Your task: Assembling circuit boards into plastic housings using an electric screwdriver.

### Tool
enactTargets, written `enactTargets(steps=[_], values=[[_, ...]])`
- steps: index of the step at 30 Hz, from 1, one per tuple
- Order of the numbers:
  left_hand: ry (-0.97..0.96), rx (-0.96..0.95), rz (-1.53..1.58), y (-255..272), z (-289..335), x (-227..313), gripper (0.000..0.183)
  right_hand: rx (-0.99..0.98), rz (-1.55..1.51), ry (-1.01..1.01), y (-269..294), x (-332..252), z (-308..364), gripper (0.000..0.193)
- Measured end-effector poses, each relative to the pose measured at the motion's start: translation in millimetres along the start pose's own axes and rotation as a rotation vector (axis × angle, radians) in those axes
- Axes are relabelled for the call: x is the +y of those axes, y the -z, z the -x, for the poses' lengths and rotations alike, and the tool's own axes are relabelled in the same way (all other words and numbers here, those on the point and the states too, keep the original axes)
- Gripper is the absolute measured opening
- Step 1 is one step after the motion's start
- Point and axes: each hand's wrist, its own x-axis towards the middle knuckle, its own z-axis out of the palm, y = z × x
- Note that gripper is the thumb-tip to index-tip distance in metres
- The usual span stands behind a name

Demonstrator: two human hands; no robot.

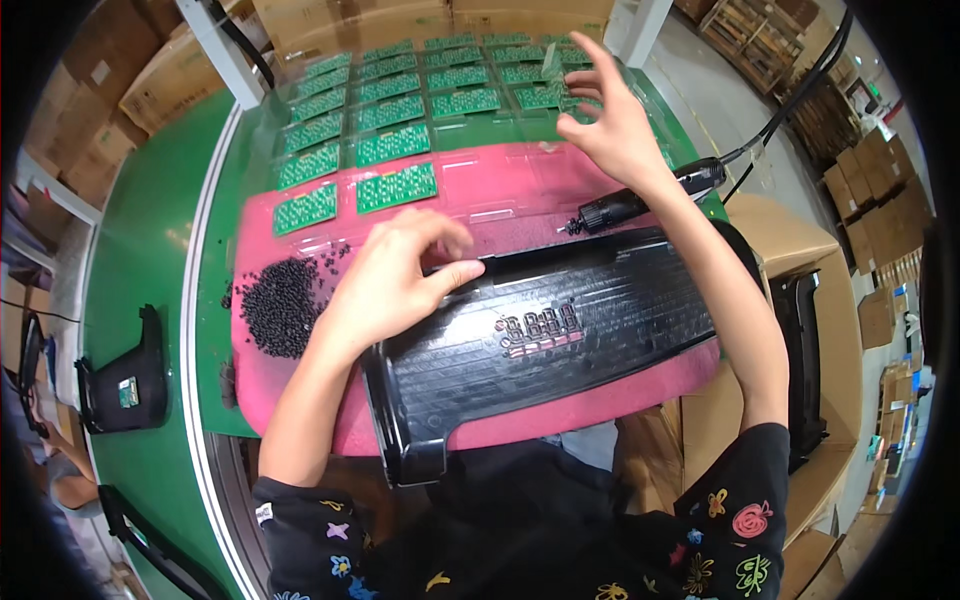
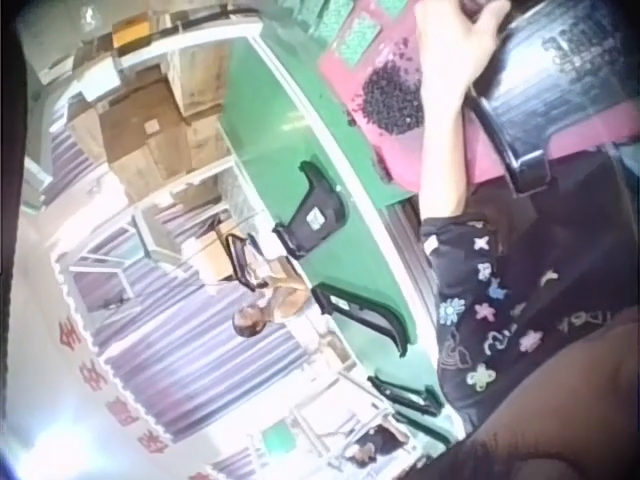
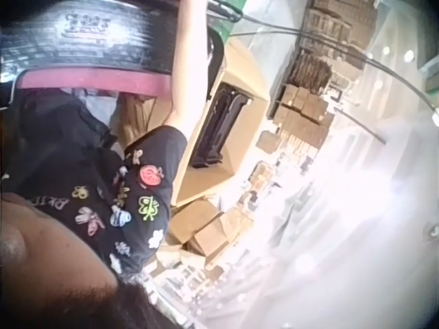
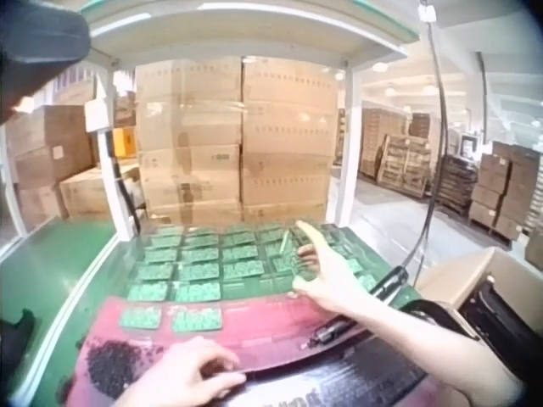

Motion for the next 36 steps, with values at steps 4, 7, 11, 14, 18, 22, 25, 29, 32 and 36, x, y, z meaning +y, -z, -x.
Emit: enactTargets(steps=[4, 7, 11, 14, 18, 22, 25, 29, 32, 36], values=[[-0.134, 0.157, 0.170, -6, 2, 0, 0.062, -0.128, -0.873, -0.133, 2, -77, 51, 0.085], [-0.118, 0.154, 0.460, -9, 9, 16, 0.071, -0.161, -1.075, -0.114, 3, -103, 84, 0.087], [-0.160, 0.168, 0.438, -12, 12, 20, 0.066, -0.098, -1.058, -0.134, 11, -106, 102, 0.082], [-0.155, 0.141, 0.467, -9, 14, 22, 0.054, -0.071, -1.000, -0.145, 27, -92, 112, 0.066], [-0.115, -0.121, 0.152, -2, 15, 25, 0.056, -0.199, -0.540, -0.114, 51, -61, 130, 0.053], [-0.170, -0.243, -0.179, -11, 16, 20, 0.050, -0.431, -0.140, 0.053, 52, -37, 141, 0.053], [-0.196, -0.267, -0.208, -17, 17, 19, 0.049, -0.504, -0.156, -0.008, 46, -32, 150, 0.053], [-0.188, -0.320, -0.283, -20, 15, 20, 0.048, -0.503, -0.091, 0.021, 44, -29, 152, 0.056], [-0.183, -0.312, -0.314, -21, 16, 21, 0.048, -0.522, -0.047, 0.045, 43, -29, 153, 0.058], [-0.178, -0.308, -0.329, -23, 17, 22, 0.049, -0.508, -0.051, 0.045, 41, -28, 155, 0.058]])
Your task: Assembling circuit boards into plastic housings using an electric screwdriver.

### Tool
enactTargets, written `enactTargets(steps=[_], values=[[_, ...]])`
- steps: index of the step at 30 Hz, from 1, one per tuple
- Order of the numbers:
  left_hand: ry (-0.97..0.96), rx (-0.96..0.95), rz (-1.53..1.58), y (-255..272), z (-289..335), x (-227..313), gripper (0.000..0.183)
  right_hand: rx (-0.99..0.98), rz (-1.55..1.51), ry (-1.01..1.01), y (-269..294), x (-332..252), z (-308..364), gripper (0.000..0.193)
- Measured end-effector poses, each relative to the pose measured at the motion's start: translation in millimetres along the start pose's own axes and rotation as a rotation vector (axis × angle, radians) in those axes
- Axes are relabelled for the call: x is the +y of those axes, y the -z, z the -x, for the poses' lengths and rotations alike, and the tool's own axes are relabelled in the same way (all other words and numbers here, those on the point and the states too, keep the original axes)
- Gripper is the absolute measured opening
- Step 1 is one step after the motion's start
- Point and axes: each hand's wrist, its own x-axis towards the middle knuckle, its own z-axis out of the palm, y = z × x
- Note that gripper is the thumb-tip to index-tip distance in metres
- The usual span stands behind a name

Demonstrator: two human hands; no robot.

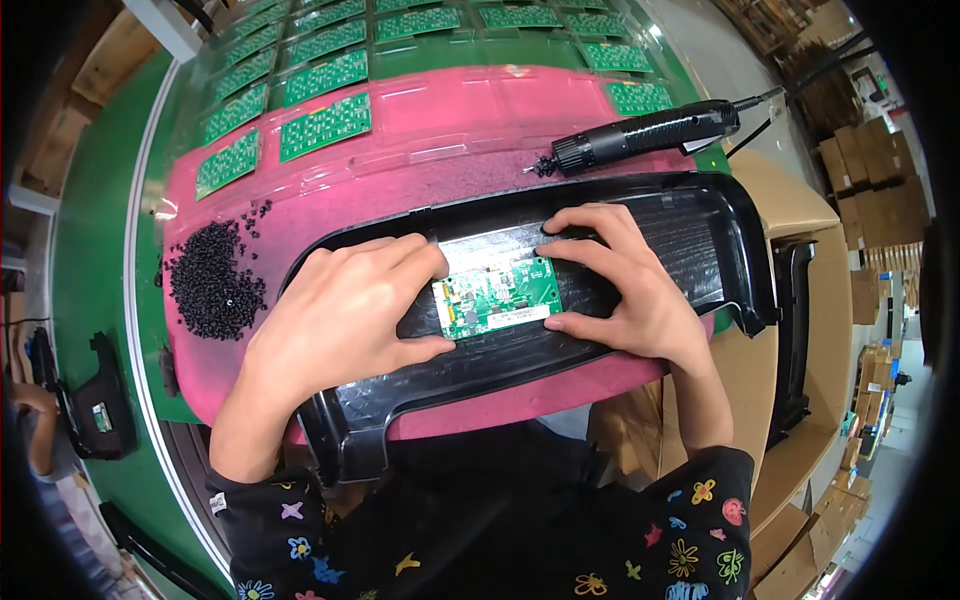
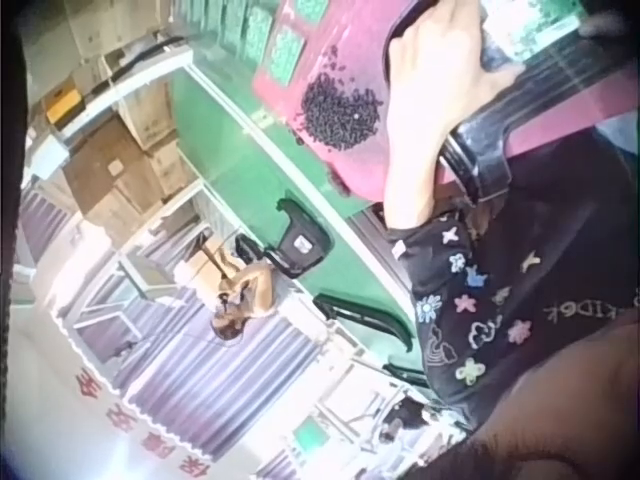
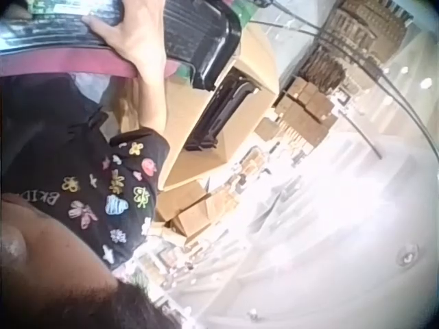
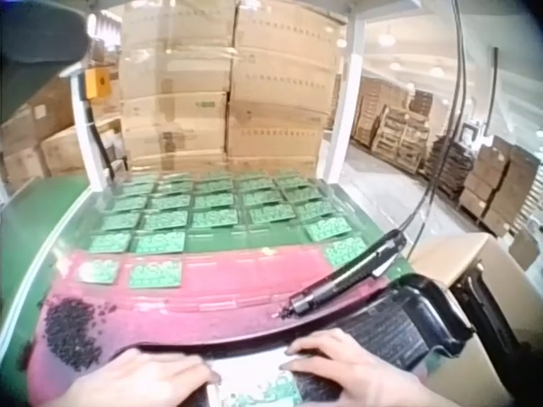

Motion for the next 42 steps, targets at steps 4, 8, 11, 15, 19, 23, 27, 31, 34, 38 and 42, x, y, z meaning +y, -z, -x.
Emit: enactTargets(steps=[4, 8, 11, 15, 19, 23, 27, 31, 34, 38, 42], values=[[-0.001, 0.001, 0.019, -1, -1, 0, 0.049, 0.005, 0.012, -0.006, 0, 0, 1, 0.060], [-0.005, 0.007, -0.011, 1, 3, 0, 0.049, 0.008, 0.006, 0.003, -1, -1, -1, 0.061], [-0.008, -0.003, -0.020, 6, 3, 1, 0.049, 0.021, 0.031, 0.008, 0, -6, -3, 0.054], [0.008, 0.001, -0.028, 4, 8, -2, 0.048, -0.002, 0.039, 0.001, -2, -6, -7, 0.056], [-0.036, 0.052, -0.046, 11, 13, -5, 0.041, 0.013, -0.015, -0.025, 5, -15, -8, 0.060], [0.056, 0.303, 0.097, 36, 12, -29, 0.025, 0.333, 0.014, -0.146, 23, -8, 4, 0.045], [0.448, 0.473, -0.206, 62, 32, -64, 0.017, 0.519, 0.157, -0.343, 71, 24, -2, 0.036], [0.723, 0.331, -0.293, 56, 40, -92, 0.015, 0.447, 0.439, -0.434, 101, 76, -11, 0.040], [0.785, 0.279, -0.347, 46, 33, -91, 0.016, 0.393, 0.196, -0.540, 105, 85, -19, 0.040], [0.753, 0.271, -0.391, 40, 18, -81, 0.020, 0.485, -0.061, -0.630, 91, 81, -39, 0.042], [0.748, 0.294, -0.449, 38, 14, -89, 0.020, 0.911, -0.283, -0.127, 53, 52, -76, 0.072]])
